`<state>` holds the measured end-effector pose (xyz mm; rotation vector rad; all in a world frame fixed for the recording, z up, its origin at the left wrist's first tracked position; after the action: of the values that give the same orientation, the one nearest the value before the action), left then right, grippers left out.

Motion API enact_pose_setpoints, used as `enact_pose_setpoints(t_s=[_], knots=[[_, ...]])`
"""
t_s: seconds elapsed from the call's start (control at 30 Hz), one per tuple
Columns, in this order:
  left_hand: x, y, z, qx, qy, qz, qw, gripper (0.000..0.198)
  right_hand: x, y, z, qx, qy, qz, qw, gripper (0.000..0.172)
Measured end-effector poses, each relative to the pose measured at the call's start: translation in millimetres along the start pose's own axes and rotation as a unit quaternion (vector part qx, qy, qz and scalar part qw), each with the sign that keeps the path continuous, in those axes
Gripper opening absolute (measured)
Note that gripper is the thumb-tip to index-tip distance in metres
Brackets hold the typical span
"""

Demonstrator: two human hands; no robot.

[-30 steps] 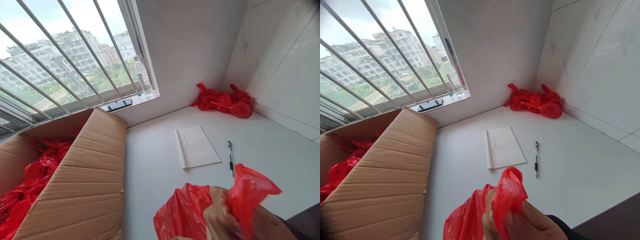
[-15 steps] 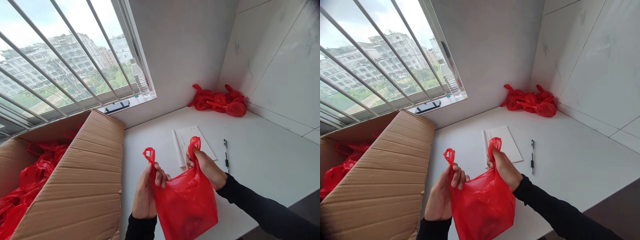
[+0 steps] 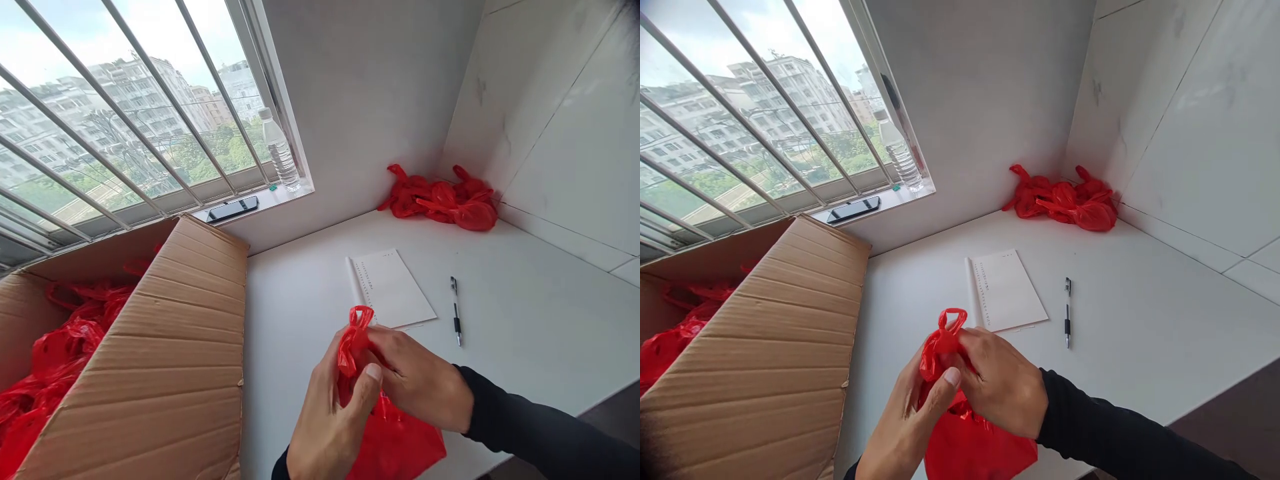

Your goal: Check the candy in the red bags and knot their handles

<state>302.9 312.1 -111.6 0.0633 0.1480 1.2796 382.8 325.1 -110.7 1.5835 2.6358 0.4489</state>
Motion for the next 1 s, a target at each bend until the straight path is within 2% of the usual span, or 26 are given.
enact_pose_setpoints(t_s=[0.07, 0.13, 0.23, 0.33, 0.4, 0.47, 0.53, 0.6, 0.67, 0.8, 0.9, 1.0], knots=[[3.0, 4.1, -8.1, -0.006, 0.001, 0.014, 1.0, 0.023, -3.7, -1.3, -0.2, -0.014, 0.002, -0.006, 1.0, 0.016], [7.2, 14.5, -23.7, -0.045, 0.03, 0.056, 0.997, 0.029, -7.9, -0.8, 1.1, -0.023, -0.009, -0.005, 1.0, 0.011], [8.9, 23.7, -42.7, -0.084, 0.085, 0.096, 0.988, 0.04, -13.1, 4.2, 6.6, -0.047, -0.038, 0.014, 0.998, 0.019], [7.1, 19.1, -41.3, -0.05, 0.095, 0.081, 0.991, 0.045, -14.7, 6.9, 4.1, -0.037, -0.008, 0.02, 0.999, 0.022], [3.8, 19.0, -40.6, -0.03, 0.106, 0.087, 0.99, 0.046, -15.0, 9.1, 4.4, -0.025, 0.006, 0.022, 0.999, 0.016], [-0.5, 24.1, -44.1, -0.034, 0.126, 0.115, 0.985, 0.049, -15.5, 19.2, 11.4, -0.016, -0.022, 0.054, 0.998, 0.013], [-3.8, 27.3, -48.4, -0.029, 0.142, 0.125, 0.981, 0.049, -17.4, 35.2, 17.2, 0.005, -0.053, 0.112, 0.992, 0.024], [-5.5, 27.0, -50.0, -0.013, 0.147, 0.116, 0.982, 0.048, -17.8, 45.4, 14.6, 0.034, -0.052, 0.142, 0.988, 0.028], [-7.1, 24.1, -52.4, -0.014, 0.16, 0.103, 0.982, 0.052, -16.7, 48.3, 6.0, 0.054, -0.027, 0.143, 0.988, 0.018], [-3.9, 8.3, -52.9, -0.161, 0.179, 0.068, 0.968, 0.04, -20.7, 49.3, -9.6, 0.069, 0.029, 0.159, 0.984, 0.009], [3.5, 4.9, -46.6, -0.234, 0.161, 0.055, 0.957, 0.031, -26.4, 40.1, -19.5, 0.054, 0.083, 0.14, 0.985, 0.006], [7.5, 4.9, -43.2, -0.239, 0.142, 0.02, 0.96, 0.025, -29.9, 31.1, -22.7, 0.039, 0.123, 0.113, 0.985, 0.011]])
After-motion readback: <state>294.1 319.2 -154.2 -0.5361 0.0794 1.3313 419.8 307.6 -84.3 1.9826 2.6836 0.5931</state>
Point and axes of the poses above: each hand's wrist, its own x-axis towards the middle knuckle, its own y-axis out of the back of the hand, z = x × y, the point moved 10 cm from there along x, towards the middle knuckle, and after that the axes turned 3 degrees about x, right-handed, at the moved point
